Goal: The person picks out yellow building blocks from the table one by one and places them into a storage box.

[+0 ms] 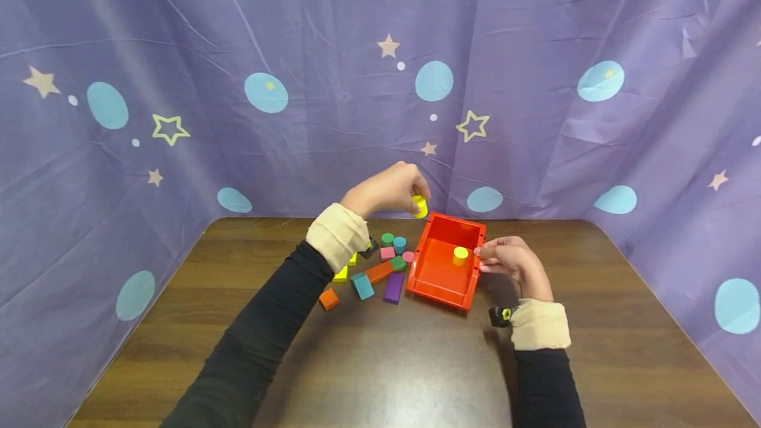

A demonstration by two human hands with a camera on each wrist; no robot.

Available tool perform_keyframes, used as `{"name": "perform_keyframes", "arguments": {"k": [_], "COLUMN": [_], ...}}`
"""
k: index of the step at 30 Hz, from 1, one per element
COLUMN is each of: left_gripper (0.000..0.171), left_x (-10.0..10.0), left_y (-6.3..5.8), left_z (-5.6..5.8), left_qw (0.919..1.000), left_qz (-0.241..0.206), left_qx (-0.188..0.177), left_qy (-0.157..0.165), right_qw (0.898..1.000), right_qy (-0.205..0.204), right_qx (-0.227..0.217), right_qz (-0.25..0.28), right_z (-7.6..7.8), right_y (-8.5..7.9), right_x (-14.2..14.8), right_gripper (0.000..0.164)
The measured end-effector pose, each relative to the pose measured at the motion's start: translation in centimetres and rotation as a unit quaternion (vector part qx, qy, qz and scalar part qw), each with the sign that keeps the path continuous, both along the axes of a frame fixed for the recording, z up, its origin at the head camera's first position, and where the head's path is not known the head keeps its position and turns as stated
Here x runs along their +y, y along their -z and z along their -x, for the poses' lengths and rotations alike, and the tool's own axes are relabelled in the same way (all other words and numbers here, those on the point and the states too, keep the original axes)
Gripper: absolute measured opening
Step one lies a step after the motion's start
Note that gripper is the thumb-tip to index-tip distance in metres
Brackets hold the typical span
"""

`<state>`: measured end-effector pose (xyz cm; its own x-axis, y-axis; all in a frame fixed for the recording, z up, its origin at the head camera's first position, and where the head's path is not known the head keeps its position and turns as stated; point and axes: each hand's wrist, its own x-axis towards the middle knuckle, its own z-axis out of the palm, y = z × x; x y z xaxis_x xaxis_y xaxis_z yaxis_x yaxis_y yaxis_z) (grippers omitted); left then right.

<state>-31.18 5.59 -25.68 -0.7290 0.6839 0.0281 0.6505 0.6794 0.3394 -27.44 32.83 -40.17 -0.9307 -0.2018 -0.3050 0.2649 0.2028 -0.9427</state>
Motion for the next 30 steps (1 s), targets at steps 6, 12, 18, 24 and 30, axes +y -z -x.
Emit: {"name": "perform_keyframes", "arguments": {"k": [6, 12, 18, 24, 30], "left_gripper": [0.024, 0.022, 0.016, 0.013, 0.020], "left_x": [1.0, 1.9, 3.0, 5.0, 6.5], "left_y": [1.1, 2.1, 3.0, 3.4, 3.4], "left_z": [0.2, 0.4, 0.7, 1.3, 1.9], "left_qw": [0.9999, 0.9997, 0.9994, 0.9994, 0.9979], "left_qz": [0.004, 0.012, 0.021, 0.032, 0.060], "left_qx": [0.004, 0.007, 0.017, -0.007, -0.025], "left_qy": [0.014, 0.022, 0.022, 0.014, -0.007], "right_qw": [1.000, 1.000, 1.000, 1.000, 1.000], "right_qy": [-0.006, -0.012, -0.010, -0.004, 0.004], "right_qx": [0.003, 0.003, -0.002, -0.010, -0.015], "right_qz": [-0.003, -0.009, 0.002, 0.004, 0.001], "right_z": [-0.2, -0.1, 0.0, 0.0, 0.0], "right_y": [0.0, 0.1, 0.0, 0.1, 0.0], "right_x": [0.2, 0.2, 0.1, 0.1, -0.1], "right_gripper": [0.028, 0.027, 0.027, 0.027, 0.032]}}
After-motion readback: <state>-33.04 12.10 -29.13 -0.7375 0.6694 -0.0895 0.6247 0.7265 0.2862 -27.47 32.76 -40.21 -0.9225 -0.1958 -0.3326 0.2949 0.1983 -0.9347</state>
